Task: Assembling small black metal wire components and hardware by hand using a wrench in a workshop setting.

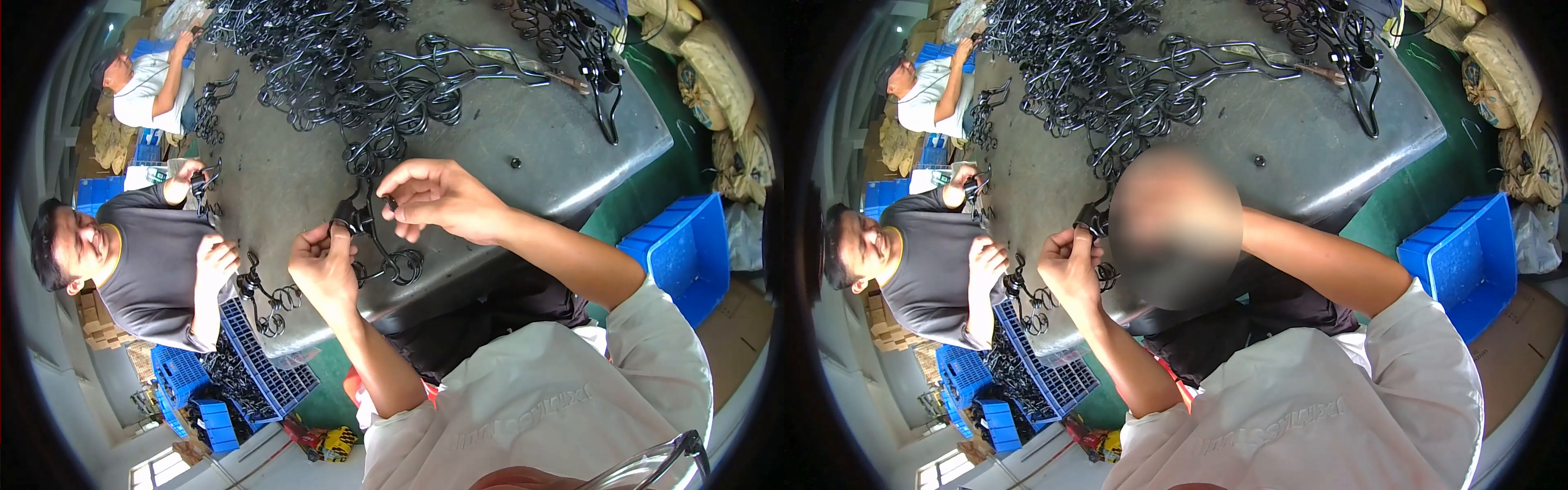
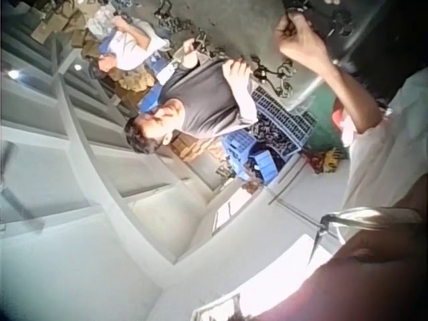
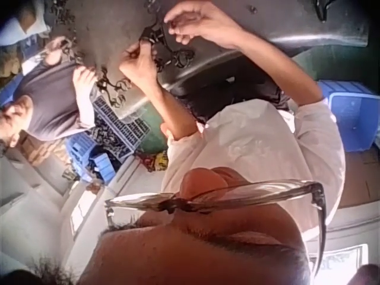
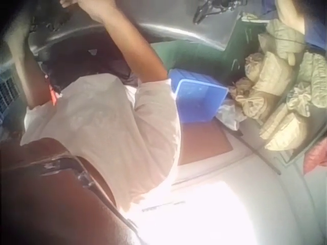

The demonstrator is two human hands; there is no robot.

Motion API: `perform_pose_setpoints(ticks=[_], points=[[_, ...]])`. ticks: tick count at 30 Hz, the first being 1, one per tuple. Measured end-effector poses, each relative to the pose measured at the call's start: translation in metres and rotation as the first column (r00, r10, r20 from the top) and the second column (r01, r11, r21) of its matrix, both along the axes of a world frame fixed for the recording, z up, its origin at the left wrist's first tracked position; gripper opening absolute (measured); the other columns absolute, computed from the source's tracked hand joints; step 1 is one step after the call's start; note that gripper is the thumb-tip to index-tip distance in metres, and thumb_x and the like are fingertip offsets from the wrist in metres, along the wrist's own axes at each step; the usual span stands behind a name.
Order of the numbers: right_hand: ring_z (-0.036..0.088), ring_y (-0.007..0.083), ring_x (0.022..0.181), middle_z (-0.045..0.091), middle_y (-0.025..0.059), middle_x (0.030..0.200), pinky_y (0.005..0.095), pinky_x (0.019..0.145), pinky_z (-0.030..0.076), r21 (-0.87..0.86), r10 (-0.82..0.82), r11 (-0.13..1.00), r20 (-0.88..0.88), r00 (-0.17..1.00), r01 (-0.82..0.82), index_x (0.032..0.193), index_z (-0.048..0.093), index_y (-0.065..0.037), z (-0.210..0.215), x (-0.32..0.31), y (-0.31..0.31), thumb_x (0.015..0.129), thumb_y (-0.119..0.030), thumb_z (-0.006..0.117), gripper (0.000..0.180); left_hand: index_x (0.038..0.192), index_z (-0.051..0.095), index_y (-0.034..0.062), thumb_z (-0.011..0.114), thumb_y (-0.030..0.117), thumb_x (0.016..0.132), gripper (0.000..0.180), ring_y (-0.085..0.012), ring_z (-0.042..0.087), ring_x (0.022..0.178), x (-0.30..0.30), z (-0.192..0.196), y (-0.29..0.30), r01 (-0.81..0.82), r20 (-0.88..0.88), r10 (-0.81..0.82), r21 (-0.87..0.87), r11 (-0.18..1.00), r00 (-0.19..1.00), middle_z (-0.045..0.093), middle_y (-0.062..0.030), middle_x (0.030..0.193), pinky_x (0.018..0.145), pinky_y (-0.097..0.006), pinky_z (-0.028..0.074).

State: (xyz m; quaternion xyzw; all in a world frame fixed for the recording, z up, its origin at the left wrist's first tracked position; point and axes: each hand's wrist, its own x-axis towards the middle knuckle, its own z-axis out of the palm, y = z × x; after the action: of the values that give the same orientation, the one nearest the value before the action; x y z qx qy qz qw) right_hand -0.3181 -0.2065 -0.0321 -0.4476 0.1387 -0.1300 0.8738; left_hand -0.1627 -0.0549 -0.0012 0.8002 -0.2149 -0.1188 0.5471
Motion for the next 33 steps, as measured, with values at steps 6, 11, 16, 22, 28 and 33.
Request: perform_pose_setpoints(ticks=[6,11,16,22,28,33], points=[[0.071,0.0183,0.102,0.070,0.0108,0.111,0.0328,0.090,0.060,0.007,-0.158,0.987,0.169,0.973,0.159,0.119,0.066,0.000,-0.011,0.017,0.008,0.093,0.003,0.073,0.027,0.097,0.066,-0.0073,0.077,0.013,0.093,0.023,-0.0098,0.064,0.058,-0.002,0.002,0.000,0.003,0.044,-0.006,0.052,0.999,0.999,0.070,-0.0082,0.075,0.053,-0.021,0.049],[0.070,0.0186,0.109,0.064,0.0084,0.121,0.0339,0.100,0.059,-0.237,-0.311,0.913,0.118,0.943,0.331,0.115,0.067,0.001,-0.005,0.017,0.023,0.089,0.010,0.075,0.028,0.097,0.066,-0.0076,0.078,0.014,0.092,0.025,-0.0098,0.064,0.059,-0.001,0.003,0.001,0.016,0.039,-0.018,0.045,0.999,0.999,0.070,-0.0084,0.075,0.053,-0.021,0.050],[0.070,0.0188,0.099,0.070,0.0081,0.111,0.0323,0.087,0.059,-0.593,-0.317,0.697,0.250,0.915,0.403,0.113,0.073,-0.002,-0.008,0.018,0.020,0.083,0.004,0.082,0.032,0.097,0.066,-0.0077,0.078,0.015,0.092,0.025,-0.0096,0.064,0.060,-0.002,0.000,-0.001,0.029,0.032,-0.030,0.031,0.999,0.999,0.071,-0.0083,0.076,0.053,-0.021,0.050],[0.069,0.0197,0.089,0.073,0.0088,0.103,0.0323,0.074,0.055,-0.696,-0.313,0.571,0.307,0.899,0.436,0.112,0.077,-0.005,-0.005,0.024,0.025,0.078,-0.001,0.086,0.036,0.097,0.067,-0.0078,0.078,0.014,0.092,0.025,-0.0092,0.064,0.059,-0.003,0.002,0.000,0.013,0.030,-0.014,0.022,1.000,0.999,0.070,-0.0078,0.076,0.053,-0.021,0.050],[0.070,0.0183,0.086,0.072,0.0102,0.104,0.0300,0.072,0.056,-0.671,-0.313,0.549,0.387,0.867,0.498,0.116,0.077,-0.004,-0.013,0.028,0.026,0.080,0.000,0.085,0.037,0.097,0.067,-0.0078,0.077,0.013,0.092,0.024,-0.0088,0.063,0.058,-0.003,0.002,-0.001,0.004,0.034,-0.005,0.024,1.000,0.999,0.070,-0.0075,0.076,0.052,-0.021,0.049],[0.071,0.0186,0.084,0.070,0.0095,0.101,0.0305,0.073,0.058,-0.691,-0.319,0.580,0.294,0.901,0.431,0.116,0.077,-0.004,-0.012,0.026,0.027,0.080,0.001,0.085,0.037,0.097,0.066,-0.0080,0.077,0.013,0.093,0.024,-0.0088,0.063,0.058,-0.003,0.000,0.000,-0.002,0.056,0.000,0.033,0.999,0.998,0.070,-0.0075,0.075,0.052,-0.021,0.048]])
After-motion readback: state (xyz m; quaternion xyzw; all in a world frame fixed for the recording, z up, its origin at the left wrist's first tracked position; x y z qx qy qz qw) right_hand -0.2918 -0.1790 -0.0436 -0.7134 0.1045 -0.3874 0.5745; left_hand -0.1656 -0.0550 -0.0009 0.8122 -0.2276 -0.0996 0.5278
